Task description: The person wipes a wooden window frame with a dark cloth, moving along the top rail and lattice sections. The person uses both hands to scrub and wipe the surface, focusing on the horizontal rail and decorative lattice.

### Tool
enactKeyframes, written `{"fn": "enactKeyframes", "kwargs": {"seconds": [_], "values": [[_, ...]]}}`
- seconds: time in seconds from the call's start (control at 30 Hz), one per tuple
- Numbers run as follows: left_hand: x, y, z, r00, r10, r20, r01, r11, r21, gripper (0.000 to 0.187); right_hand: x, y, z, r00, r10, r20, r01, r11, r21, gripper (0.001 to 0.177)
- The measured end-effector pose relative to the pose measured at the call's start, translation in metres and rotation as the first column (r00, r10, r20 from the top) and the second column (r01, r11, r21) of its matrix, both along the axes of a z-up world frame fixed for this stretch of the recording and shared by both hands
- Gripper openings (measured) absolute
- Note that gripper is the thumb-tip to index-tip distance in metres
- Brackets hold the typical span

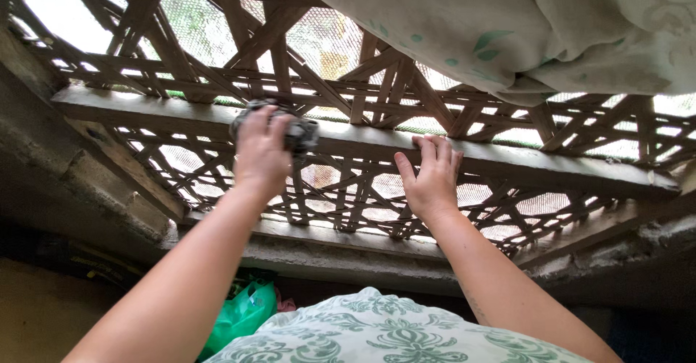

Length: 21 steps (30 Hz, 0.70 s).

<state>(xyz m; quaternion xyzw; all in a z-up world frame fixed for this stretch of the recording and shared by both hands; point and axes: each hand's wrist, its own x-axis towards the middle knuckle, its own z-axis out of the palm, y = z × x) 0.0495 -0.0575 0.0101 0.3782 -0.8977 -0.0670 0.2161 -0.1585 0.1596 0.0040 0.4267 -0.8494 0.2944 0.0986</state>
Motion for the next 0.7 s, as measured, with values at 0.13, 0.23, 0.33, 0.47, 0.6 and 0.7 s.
{"fn": "enactKeyframes", "kwargs": {"seconds": [0.13,0.23,0.33,0.47,0.6,0.7], "values": [[0.029,-0.021,-0.008,0.949,0.041,-0.313,-0.023,0.998,0.060,0.047,0.001,0.001,0.008,1.000,0.012,0.007,-0.012,0.999,-0.030,0.052],[0.026,-0.020,-0.008,0.880,0.036,-0.473,0.004,0.997,0.083,0.050,0.010,-0.010,0.013,0.994,0.108,-0.026,-0.110,0.990,-0.090,0.047],[-0.004,0.006,-0.012,0.849,-0.158,-0.504,0.159,0.986,-0.041,0.046,0.029,-0.035,0.013,0.963,0.269,-0.032,-0.270,0.948,-0.167,0.044],[-0.019,0.026,-0.025,0.892,-0.244,-0.380,0.159,0.958,-0.240,0.044,0.054,-0.062,0.007,0.913,0.408,-0.027,-0.408,0.902,-0.144,0.055],[0.008,-0.006,-0.033,0.877,-0.168,-0.451,0.074,0.973,-0.219,0.044,0.064,-0.067,0.009,0.932,0.359,-0.044,-0.360,0.932,-0.036,0.068],[0.050,-0.051,-0.023,0.875,0.099,-0.474,-0.140,0.989,-0.052,0.028,0.065,-0.064,0.015,0.940,0.341,0.003,-0.341,0.939,0.050,0.072]]}}
